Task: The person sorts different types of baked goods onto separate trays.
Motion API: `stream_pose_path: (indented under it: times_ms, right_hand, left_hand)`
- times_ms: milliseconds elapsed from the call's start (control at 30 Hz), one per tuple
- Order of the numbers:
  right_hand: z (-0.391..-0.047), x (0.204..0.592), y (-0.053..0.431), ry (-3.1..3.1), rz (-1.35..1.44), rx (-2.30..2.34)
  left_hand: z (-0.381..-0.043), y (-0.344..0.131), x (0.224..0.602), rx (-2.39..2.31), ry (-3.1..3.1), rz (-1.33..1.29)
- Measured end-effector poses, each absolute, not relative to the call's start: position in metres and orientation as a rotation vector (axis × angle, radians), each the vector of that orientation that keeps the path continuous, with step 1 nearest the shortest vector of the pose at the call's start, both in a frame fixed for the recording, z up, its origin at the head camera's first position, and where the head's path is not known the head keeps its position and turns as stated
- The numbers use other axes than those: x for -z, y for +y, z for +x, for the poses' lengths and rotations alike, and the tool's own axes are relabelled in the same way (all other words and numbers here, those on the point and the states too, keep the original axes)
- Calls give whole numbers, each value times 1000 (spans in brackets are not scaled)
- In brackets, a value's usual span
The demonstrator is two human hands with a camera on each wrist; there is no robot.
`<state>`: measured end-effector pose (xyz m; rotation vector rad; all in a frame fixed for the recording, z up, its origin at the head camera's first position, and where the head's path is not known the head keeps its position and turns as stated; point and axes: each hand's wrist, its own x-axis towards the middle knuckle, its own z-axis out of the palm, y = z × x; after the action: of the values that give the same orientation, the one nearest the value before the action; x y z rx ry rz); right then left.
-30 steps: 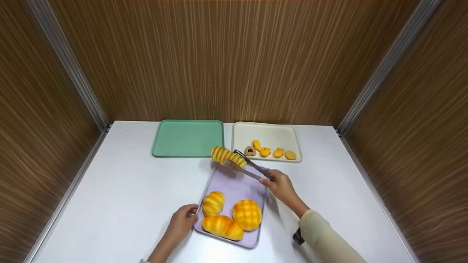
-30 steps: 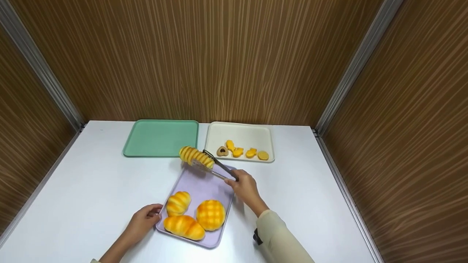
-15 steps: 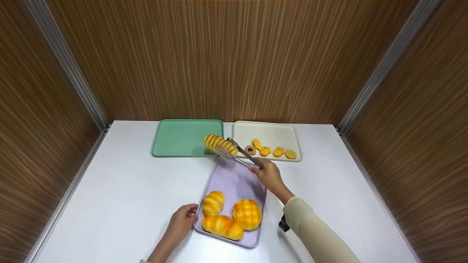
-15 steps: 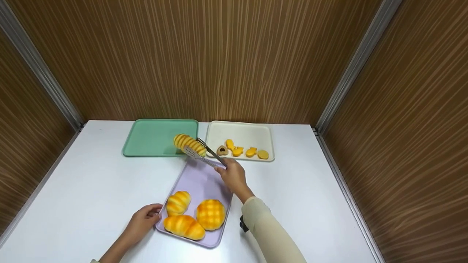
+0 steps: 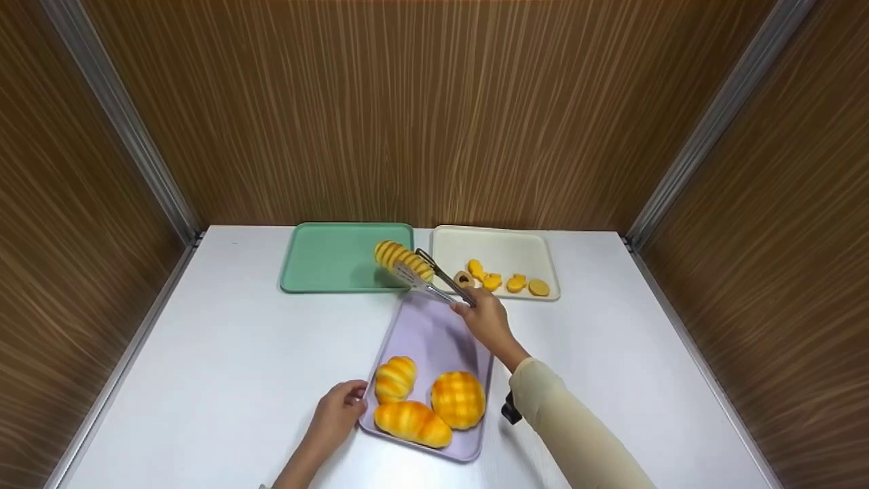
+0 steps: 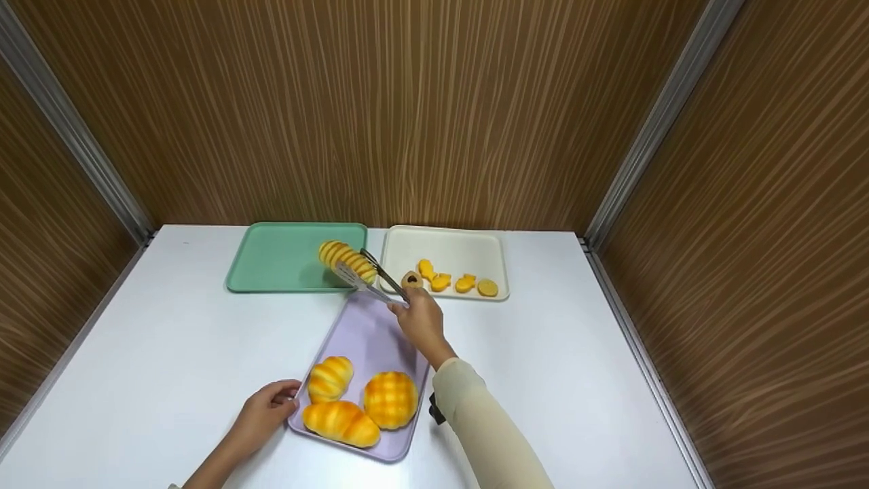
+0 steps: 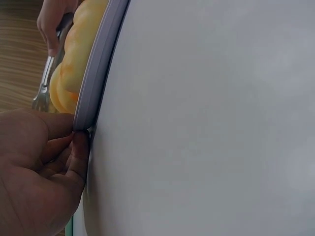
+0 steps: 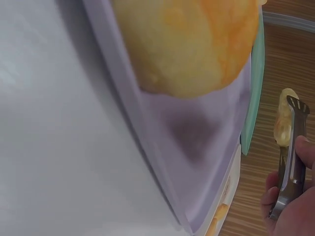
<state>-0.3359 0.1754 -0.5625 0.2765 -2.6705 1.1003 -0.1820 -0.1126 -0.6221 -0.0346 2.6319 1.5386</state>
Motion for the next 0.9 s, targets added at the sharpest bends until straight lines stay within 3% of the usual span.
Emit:
stream_pose_path:
  times_ms: [900]
  right_hand:
    - [-364, 567, 123, -2715, 206, -990]
  left_hand:
    - [-182, -112, 623, -1565, 2618, -50]
